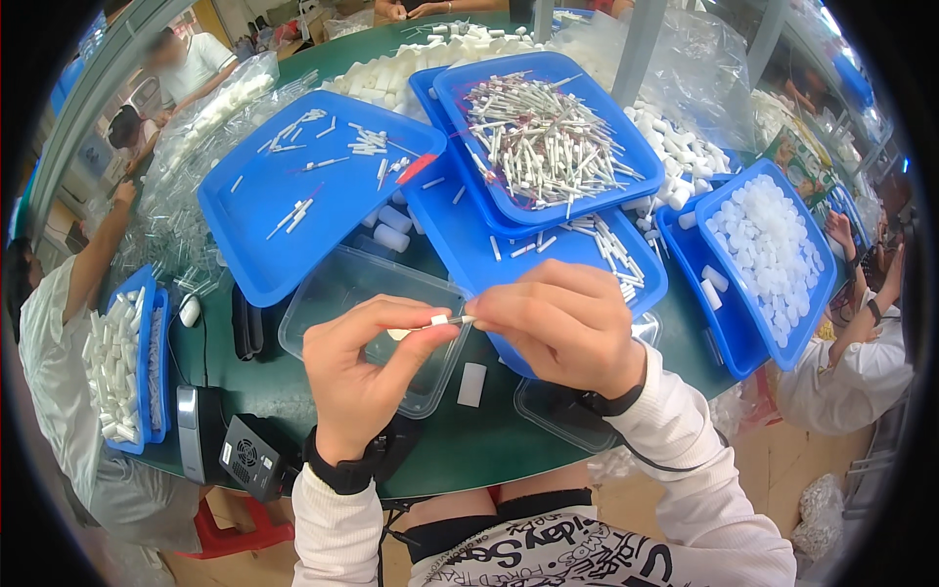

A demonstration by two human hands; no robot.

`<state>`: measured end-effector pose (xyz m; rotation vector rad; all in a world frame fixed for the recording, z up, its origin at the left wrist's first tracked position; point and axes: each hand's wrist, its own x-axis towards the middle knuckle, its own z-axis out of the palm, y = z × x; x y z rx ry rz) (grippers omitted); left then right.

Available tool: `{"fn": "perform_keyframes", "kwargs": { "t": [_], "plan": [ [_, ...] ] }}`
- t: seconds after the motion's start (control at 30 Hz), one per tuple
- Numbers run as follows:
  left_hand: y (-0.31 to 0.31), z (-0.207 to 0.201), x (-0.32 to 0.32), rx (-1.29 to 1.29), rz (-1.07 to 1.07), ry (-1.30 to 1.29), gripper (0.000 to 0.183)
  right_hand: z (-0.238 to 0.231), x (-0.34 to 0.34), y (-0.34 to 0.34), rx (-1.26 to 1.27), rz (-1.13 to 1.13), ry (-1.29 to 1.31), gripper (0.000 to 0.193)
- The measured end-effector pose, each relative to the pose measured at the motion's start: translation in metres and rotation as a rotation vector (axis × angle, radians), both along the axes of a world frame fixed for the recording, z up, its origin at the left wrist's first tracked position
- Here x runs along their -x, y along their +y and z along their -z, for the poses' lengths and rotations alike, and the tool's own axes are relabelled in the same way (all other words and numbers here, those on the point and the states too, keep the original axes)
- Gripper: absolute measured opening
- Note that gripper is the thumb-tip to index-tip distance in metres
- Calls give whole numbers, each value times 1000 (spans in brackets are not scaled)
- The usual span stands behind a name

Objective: The person repeatedly picks a thin stick and a white cotton tip from blue trays, inserts the tip onto the stick, and places the assembled swab into a clear plastic container. The process is repeated continuously throughout the clip.

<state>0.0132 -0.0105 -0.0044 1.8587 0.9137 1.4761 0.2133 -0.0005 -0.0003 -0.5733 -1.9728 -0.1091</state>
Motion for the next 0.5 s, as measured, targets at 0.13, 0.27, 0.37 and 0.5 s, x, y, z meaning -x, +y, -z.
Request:
{"fn": "perform_keyframes", "kwargs": {
  "t": [0.13, 0.27, 0.37, 0.5],
  "plan": [
    [0, 0, 2, 42, -7, 29, 9, 2, 0, 3, -43, 10, -31, 17],
    [0, -3, 2, 77, 5, 15, 9, 2, -3, 1, -34, -1, -41, 16],
    [-1, -1, 2, 65, -1, 21, 9, 3, -1, 2, -14, 7, -13, 20],
    [1, -1, 3, -10, 2, 68, 10, 4, 1, 2, 42, -24, -1, 19]
  ]
}}
